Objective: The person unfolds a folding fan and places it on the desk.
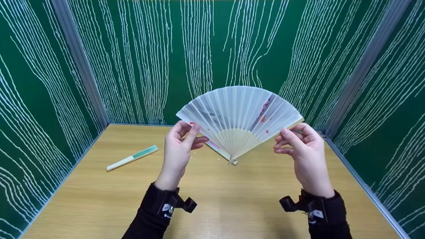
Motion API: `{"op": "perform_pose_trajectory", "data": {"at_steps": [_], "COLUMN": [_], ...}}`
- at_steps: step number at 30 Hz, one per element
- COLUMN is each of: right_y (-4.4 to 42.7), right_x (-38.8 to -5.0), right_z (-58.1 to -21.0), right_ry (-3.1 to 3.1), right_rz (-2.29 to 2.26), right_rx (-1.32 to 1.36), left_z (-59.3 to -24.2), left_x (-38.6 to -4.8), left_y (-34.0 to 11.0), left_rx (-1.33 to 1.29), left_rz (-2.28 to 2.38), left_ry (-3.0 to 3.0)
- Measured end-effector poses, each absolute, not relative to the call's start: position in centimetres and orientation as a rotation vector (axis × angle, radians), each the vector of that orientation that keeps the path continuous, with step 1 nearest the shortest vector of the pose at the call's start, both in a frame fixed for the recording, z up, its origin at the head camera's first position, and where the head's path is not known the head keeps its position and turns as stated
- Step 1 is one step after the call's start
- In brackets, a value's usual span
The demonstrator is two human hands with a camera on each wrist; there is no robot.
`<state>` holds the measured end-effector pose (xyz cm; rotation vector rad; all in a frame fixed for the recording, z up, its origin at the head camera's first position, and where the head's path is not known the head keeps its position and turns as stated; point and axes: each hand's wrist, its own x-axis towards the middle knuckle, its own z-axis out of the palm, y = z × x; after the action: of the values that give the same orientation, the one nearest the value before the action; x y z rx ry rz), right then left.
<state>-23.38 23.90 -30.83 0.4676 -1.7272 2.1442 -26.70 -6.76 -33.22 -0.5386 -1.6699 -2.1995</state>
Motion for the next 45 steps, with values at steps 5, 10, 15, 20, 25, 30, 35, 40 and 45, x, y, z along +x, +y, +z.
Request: {"op": "perform_pose_trajectory", "data": {"at_steps": [5, 10, 15, 20, 25, 30, 35, 40, 45], "right_y": [23.92, 24.00, 24.24, 24.44, 24.50, 24.47, 24.55, 24.60, 24.65], "right_x": [-23.49, -23.65, -23.77, -23.78, -23.79, -23.95, -24.05, -24.13, -24.19], "right_z": [-30.93, -31.03, -31.13, -31.10, -31.04, -31.04, -31.07, -31.08, -31.09], "right_ry": [-1.720, -1.716, -1.697, -1.681, -1.650, -1.631, -1.622, -1.618, -1.608], "right_rz": [2.135, 2.125, 2.156, 2.181, 2.205, 2.215, 2.225, 2.235, 2.246], "right_rx": [0.434, 0.421, 0.456, 0.470, 0.477, 0.457, 0.453, 0.451, 0.433], "left_z": [-33.20, -33.16, -33.14, -33.16, -33.12, -33.10, -33.11, -33.08, -33.02], "left_x": [-26.61, -26.60, -26.63, -26.74, -26.77, -26.78, -26.87, -26.91, -26.85], "left_y": [-6.89, -6.99, -6.98, -7.10, -7.17, -7.20, -7.26, -7.28, -7.35], "left_rx": [-0.541, -0.547, -0.546, -0.556, -0.552, -0.543, -0.539, -0.543, -0.543], "left_rz": [-2.201, -2.213, -2.217, -2.238, -2.251, -2.254, -2.264, -2.274, -2.276], "left_ry": [-1.661, -1.653, -1.639, -1.600, -1.579, -1.570, -1.540, -1.530, -1.526]}}
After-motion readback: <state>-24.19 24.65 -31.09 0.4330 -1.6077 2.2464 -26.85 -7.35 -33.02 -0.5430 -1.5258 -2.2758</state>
